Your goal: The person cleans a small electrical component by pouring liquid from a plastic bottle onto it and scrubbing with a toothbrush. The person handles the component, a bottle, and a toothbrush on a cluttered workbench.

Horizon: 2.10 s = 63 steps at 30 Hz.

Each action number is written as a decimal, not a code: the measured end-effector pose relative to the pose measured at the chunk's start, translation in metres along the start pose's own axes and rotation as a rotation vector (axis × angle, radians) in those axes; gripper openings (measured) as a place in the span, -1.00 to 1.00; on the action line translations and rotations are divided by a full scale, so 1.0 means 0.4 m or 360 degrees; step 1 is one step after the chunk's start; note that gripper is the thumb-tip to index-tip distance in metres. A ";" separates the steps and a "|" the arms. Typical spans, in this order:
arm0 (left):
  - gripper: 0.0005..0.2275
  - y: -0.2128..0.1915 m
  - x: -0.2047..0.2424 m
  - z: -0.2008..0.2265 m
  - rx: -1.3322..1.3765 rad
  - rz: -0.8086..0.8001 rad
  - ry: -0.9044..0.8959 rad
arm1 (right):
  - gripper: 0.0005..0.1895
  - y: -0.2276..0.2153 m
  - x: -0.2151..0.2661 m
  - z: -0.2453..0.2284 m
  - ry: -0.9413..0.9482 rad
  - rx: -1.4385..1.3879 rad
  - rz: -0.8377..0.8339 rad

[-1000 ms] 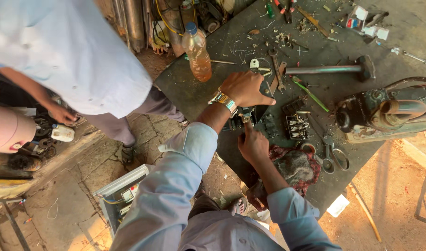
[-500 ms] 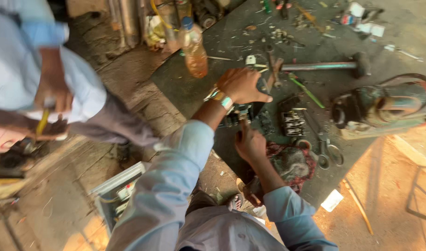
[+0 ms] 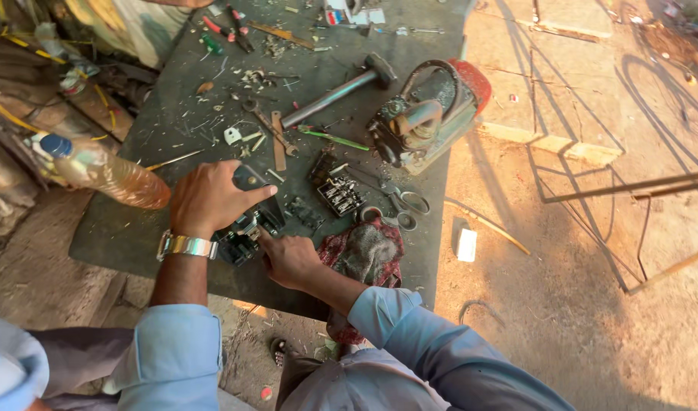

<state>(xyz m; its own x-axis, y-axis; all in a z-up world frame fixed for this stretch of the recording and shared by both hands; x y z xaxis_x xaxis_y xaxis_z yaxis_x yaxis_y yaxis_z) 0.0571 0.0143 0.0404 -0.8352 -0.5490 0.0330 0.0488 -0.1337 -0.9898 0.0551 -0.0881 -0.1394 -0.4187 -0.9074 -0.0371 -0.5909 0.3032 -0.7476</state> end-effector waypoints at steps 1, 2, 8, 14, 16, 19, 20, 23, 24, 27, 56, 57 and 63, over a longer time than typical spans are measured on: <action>-0.51 0.001 0.002 0.000 0.0023 -0.0018 -0.0006 | -0.26 0.000 0.000 0.001 0.0005 0.0019 -0.0019; -0.52 0.003 0.002 0.000 0.0046 -0.0035 -0.0011 | -0.25 -0.005 -0.001 0.007 0.0013 0.0006 -0.0012; -0.46 -0.001 0.012 0.007 -0.0108 0.0075 0.0038 | -0.41 0.011 -0.006 0.011 -0.0031 -0.0005 0.0085; -0.50 0.024 0.022 -0.002 -0.0044 -0.0165 -0.0032 | -0.45 0.044 0.004 0.044 -0.0015 -0.0038 0.0141; -0.49 0.003 0.032 0.007 -0.0053 0.0064 0.0030 | -0.61 0.041 0.000 0.049 -0.0021 0.0019 0.0199; -0.52 -0.001 0.048 0.004 0.0041 0.0077 0.0067 | -0.43 0.031 0.010 0.020 -0.0032 0.0049 0.0181; -0.54 0.002 0.057 -0.005 0.0091 0.0028 0.0062 | -0.39 0.029 0.020 0.010 0.0015 0.0040 0.0118; -0.49 -0.034 0.104 -0.026 0.0100 0.0234 0.0203 | -0.25 0.013 0.090 -0.009 0.0181 0.0012 -0.0125; -0.48 -0.045 0.116 -0.041 0.0187 0.0298 0.0257 | -0.19 0.006 0.128 0.001 0.0261 0.0003 -0.0225; -0.48 -0.036 0.158 -0.113 0.0423 0.0390 0.0339 | -0.19 -0.054 0.240 0.036 0.0202 -0.0192 0.0015; -0.67 0.267 0.414 -0.194 0.0088 0.1442 0.0673 | -0.59 -0.280 0.364 0.142 0.0054 -0.0623 0.0710; -0.60 0.261 0.420 -0.199 0.0100 0.1479 0.0661 | -0.55 -0.288 0.362 0.148 0.0026 -0.0642 0.0720; -0.57 0.187 0.435 -0.195 0.0192 0.1570 0.0456 | -0.48 -0.278 0.383 0.184 0.0037 -0.0647 0.0686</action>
<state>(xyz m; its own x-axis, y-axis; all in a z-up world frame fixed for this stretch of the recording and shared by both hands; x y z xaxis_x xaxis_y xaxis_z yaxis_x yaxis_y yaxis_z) -0.1273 -0.0271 -0.0388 -0.4922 -0.2441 -0.8356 0.8240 0.1788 -0.5376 0.1075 -0.2822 -0.1108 -0.6921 -0.6722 -0.2630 -0.5788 0.7345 -0.3542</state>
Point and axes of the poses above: each hand's wrist, its own x-axis away from the middle knuckle, its own y-axis out of the palm, z = x × y, the point moved 8 cm from there along -x, towards the middle knuckle, and after that the axes turned 9 degrees about -x, right-handed, at the moved point
